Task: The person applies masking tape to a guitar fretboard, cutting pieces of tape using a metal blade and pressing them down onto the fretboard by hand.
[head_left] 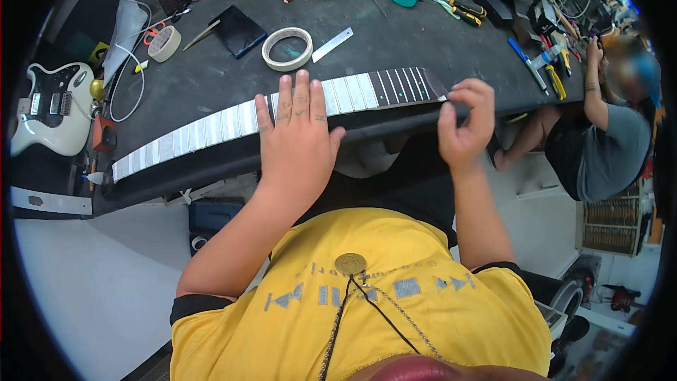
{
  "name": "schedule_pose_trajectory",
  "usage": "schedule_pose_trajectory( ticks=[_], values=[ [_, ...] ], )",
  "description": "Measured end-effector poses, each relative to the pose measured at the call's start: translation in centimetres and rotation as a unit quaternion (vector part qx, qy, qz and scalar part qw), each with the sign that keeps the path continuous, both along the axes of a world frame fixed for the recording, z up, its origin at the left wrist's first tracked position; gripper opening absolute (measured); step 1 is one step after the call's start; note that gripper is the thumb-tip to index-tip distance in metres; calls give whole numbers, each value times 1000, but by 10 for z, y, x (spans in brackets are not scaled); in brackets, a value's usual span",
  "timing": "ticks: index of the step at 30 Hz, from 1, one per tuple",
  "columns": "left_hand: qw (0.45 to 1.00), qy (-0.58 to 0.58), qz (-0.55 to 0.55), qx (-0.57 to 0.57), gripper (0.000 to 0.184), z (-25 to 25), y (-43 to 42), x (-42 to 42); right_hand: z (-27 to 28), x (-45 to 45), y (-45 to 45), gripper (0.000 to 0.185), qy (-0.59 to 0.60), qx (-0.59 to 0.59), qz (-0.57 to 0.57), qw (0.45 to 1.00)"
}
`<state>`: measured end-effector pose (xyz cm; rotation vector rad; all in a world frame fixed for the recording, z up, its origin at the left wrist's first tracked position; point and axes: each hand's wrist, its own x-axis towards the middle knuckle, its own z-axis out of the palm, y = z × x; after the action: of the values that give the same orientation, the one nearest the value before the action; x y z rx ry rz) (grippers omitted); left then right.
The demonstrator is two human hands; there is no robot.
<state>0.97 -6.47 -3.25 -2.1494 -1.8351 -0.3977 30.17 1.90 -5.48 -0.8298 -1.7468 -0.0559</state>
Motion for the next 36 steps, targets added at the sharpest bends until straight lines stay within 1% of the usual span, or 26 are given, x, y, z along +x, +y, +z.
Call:
schedule_pose_trajectory(
  ticks=[1,2,3,4,5,6,7,8,11,14,16,17,18,20,22,24,27,29,32,36],
  values=[
    [1000,9,-6,-6,67,11,-2,-3,1,6,11,20,20,1,-15,1000],
    [997,-57,-39,-31,61,23,4,-14,1,12,24,19,40,2,-29,999],
    [988,-122,-72,-58,55,35,16,-34,-3,18,38,16,85,-5,-26,996],
    [973,-186,-103,-85,50,48,29,-53,-11,22,49,16,148,-66,-33,986],
    [972,-198,-90,-88,37,59,43,-68,-22,25,58,16,208,-126,-38,969],
    [979,-157,-58,-112,38,67,59,-79,-29,27,65,15,267,-184,-41,945],
    [986,-110,-40,-117,38,67,71,-89,-31,30,70,17,291,-163,-4,943],
    [990,-63,-21,-124,38,62,82,-96,-34,32,73,18,264,-155,-17,952],
    [989,32,-82,-121,37,47,105,-106,-40,35,72,18,199,-137,-45,969],
    [986,49,-144,-74,30,46,113,-105,-22,29,60,14,166,-119,-62,977],
    [982,-68,-167,-51,22,61,92,-86,0,15,48,12,145,-109,-78,980],
    [971,-137,-184,-60,16,68,79,-74,17,2,37,8,156,-105,-47,981],
    [955,-213,-188,-81,13,80,59,-57,37,-14,23,9,140,-102,-1,985],
    [937,-269,-215,-60,11,89,33,-31,65,-42,1,15,88,-111,96,985],
    [936,-262,-233,-37,11,90,20,-16,77,-65,-14,22,83,-130,160,975],
    [935,-254,-245,-25,12,93,12,-10,79,-75,-23,22,99,-159,190,964],
    [940,-233,-248,-27,15,102,3,-7,82,-80,-29,17,140,-164,183,959],
    [943,-218,-248,-33,17,105,-3,-5,86,-78,-30,15,124,-154,187,962],
    [945,-203,-254,-8,17,104,-8,-1,91,-72,-36,14,103,-147,184,966],
    [944,-192,-264,-49,17,108,-17,2,90,-64,-40,14,70,-126,173,974]
  ],
)
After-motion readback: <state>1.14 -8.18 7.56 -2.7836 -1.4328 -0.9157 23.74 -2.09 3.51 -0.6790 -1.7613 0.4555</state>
